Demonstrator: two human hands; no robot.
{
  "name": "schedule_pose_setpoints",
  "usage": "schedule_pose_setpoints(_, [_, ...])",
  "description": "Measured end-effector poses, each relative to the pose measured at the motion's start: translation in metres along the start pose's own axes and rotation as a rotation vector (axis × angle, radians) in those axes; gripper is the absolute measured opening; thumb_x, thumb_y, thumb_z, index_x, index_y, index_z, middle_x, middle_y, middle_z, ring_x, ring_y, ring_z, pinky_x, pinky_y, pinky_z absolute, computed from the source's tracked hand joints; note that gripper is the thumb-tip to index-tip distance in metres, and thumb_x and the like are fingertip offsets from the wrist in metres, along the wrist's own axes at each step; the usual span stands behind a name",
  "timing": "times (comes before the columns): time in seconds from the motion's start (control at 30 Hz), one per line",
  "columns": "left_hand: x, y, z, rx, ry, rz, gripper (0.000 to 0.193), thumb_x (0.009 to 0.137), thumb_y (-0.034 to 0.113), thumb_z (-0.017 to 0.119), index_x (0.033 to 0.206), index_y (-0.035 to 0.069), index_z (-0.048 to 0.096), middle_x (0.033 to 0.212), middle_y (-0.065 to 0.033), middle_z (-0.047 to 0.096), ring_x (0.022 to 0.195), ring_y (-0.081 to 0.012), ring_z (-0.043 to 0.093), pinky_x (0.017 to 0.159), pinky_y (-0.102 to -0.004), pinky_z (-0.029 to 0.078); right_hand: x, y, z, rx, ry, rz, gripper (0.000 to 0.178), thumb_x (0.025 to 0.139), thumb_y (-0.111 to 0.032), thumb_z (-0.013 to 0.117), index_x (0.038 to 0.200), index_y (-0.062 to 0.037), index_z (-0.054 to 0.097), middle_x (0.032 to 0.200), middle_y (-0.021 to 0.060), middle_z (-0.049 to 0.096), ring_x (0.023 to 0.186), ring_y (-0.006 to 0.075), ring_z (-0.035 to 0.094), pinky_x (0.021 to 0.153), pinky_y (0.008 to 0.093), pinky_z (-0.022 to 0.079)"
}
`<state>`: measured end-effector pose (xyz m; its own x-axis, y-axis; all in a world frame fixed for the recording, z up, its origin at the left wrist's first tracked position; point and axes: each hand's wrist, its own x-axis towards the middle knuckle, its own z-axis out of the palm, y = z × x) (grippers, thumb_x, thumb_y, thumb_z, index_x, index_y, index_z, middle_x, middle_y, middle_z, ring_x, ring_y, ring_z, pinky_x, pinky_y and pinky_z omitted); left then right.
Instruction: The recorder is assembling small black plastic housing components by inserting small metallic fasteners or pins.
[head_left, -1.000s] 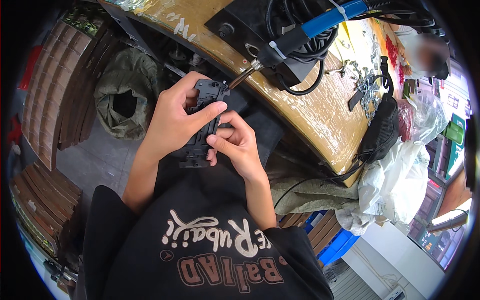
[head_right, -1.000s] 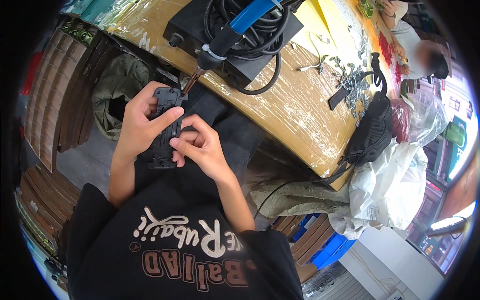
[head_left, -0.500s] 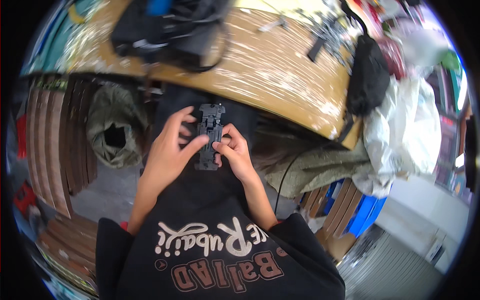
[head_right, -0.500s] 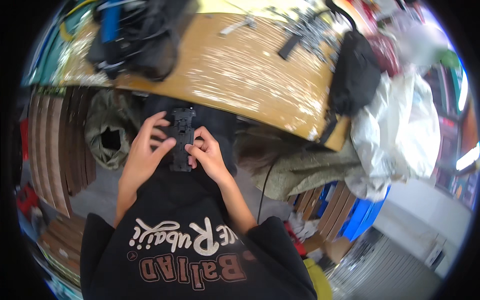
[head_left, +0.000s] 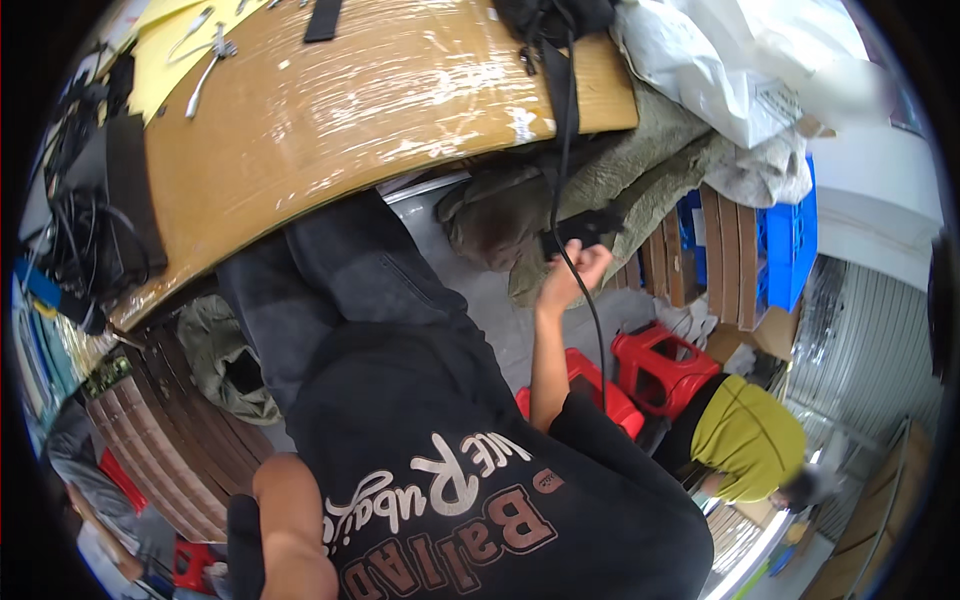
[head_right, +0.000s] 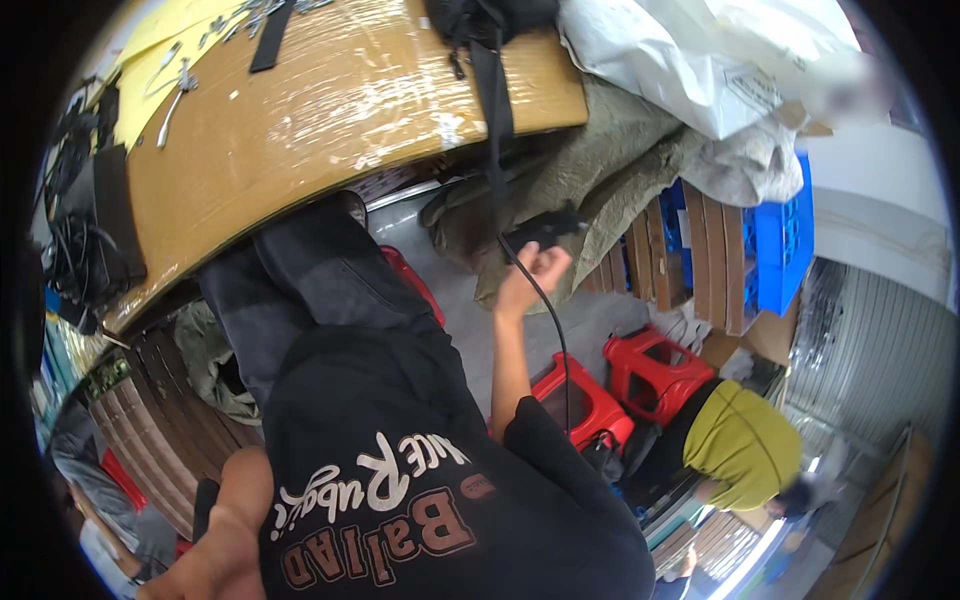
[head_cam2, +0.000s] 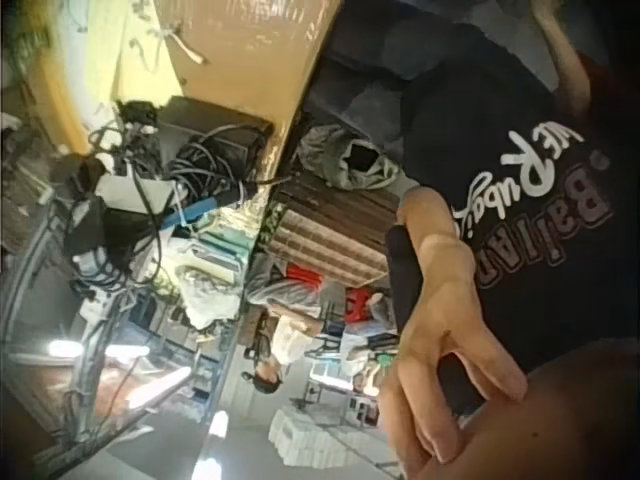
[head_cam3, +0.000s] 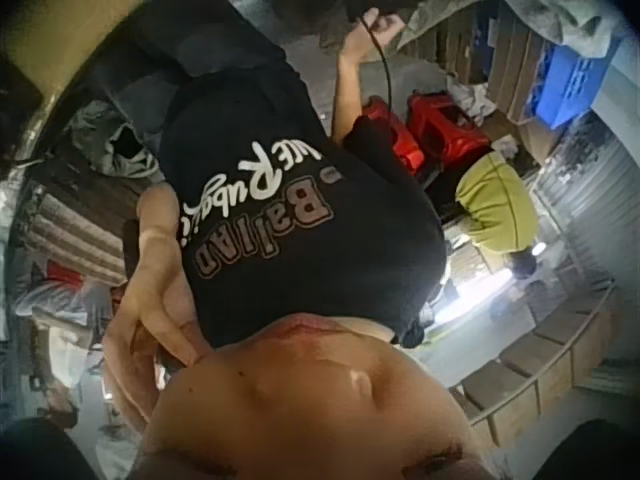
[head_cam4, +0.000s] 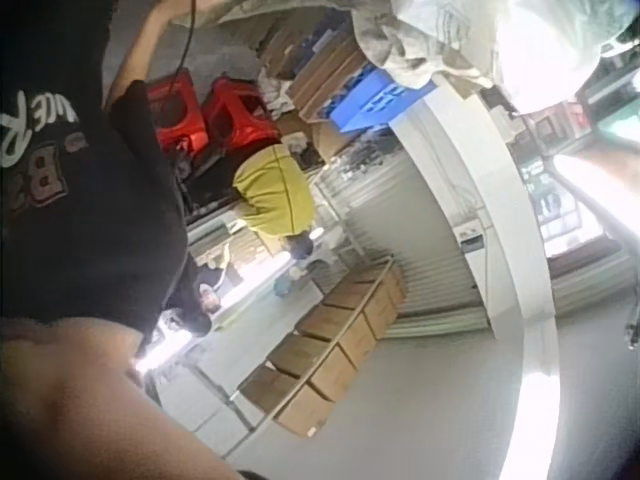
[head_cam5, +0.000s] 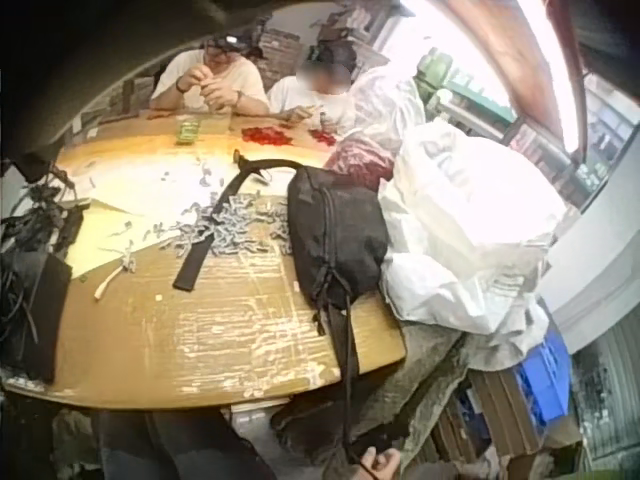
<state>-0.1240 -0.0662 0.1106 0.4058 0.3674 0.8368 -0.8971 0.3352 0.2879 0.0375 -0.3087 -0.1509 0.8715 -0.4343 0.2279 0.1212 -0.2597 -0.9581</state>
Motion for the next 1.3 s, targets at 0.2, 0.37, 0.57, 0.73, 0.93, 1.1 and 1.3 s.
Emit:
schedule_pose_setpoints(0.2, [-0.014,-0.017,0.02,-0.101,-0.052,-0.2,0.033,0.068,-0.013,0.059,0.096,0.004,0.054,0.102,-0.0042,0.046,0.096,-0.0176,0.047,0.075,-0.0258,0.055,0.078,0.021,-0.034,-0.233,0.327,-0.274,0.016,0.083,-0.006,0.055,0.088,-0.003,0.04,0.061,0.0002,0.04,0.053,0.0063,0.039,0.047,0.0208,0.034])
schedule_pose_setpoints(0.37, [-0.003,-0.028,0.015,-0.051,0.039,-0.036,0.027,0.071,-0.01,0.057,0.094,0.003,0.053,0.102,-0.0044,0.046,0.093,-0.016,0.047,0.077,-0.0255,0.054,0.101,0.059,-0.042,-0.322,0.099,0.032,0.034,0.081,-0.017,0.058,0.107,-0.0034,0.04,0.07,0.0054,0.054,0.057,0.0081,0.05,0.045,0.0213,0.038])
schedule_pose_setpoints(0.57, [0.013,-0.018,-0.003,-0.018,0.074,-0.019,0.034,0.072,-0.005,0.059,0.103,0.008,0.055,0.112,-0.0043,0.045,0.104,-0.0164,0.042,0.08,-0.0253,0.051,0.094,0.106,-0.069,-0.477,-0.026,0.051,0.029,0.079,-0.013,0.055,0.105,-0.0003,0.05,0.09,0.0125,0.059,0.078,0.0186,0.056,0.071,0.0303,0.044])
schedule_pose_setpoints(0.73, [0.0,-0.016,-0.004,0.047,0.05,0.2,0.033,0.072,-0.006,0.058,0.102,0.006,0.055,0.108,-0.0045,0.048,0.102,-0.0175,0.046,0.079,-0.0283,0.052,0.074,0.035,-0.026,-0.348,0.056,-0.054,0.023,0.077,-0.001,0.049,0.1,0.0007,0.052,0.092,0.0112,0.055,0.078,0.0199,0.052,0.072,0.0305,0.042])
schedule_pose_setpoints(0.93, [-0.01,-0.006,-0.016,0.124,-0.25,0.006,0.017,0.072,-0.009,0.054,0.086,-0.001,0.058,0.085,-0.0101,0.055,0.084,-0.0235,0.054,0.066,-0.0331,0.056,-0.022,-0.053,0.044,-0.631,-0.691,-0.494,0.025,0.074,-0.001,0.052,0.099,0.0011,0.052,0.097,0.0168,0.052,0.093,0.0272,0.049,0.079,0.0341,0.039])
schedule_pose_setpoints(1.1, [-0.03,0.019,-0.061,0.709,-0.276,-0.006,0.006,0.063,0.001,0.061,0.065,-0.004,0.06,0.078,-0.0152,0.059,0.057,-0.0268,0.06,0.055,-0.0358,0.055,-0.061,-0.157,0.074,-0.122,-1.458,0.011,0.017,0.08,-0.004,0.055,0.096,0.0024,0.057,0.085,0.0117,0.061,0.076,0.0182,0.059,0.069,0.0264,0.046])
schedule_pose_setpoints(1.3, [-0.009,0.095,-0.166,1.374,0.7,-0.13,0.011,0.081,-0.001,0.045,0.091,0.001,0.05,0.078,-0.0095,0.052,0.061,-0.0139,0.05,0.055,-0.024,0.042,0.019,-0.209,0.167,-0.049,-0.813,-0.476,0.022,0.078,0.003,0.052,0.099,0.0007,0.056,0.094,0.008,0.058,0.073,0.0116,0.055,0.064,0.022,0.044])
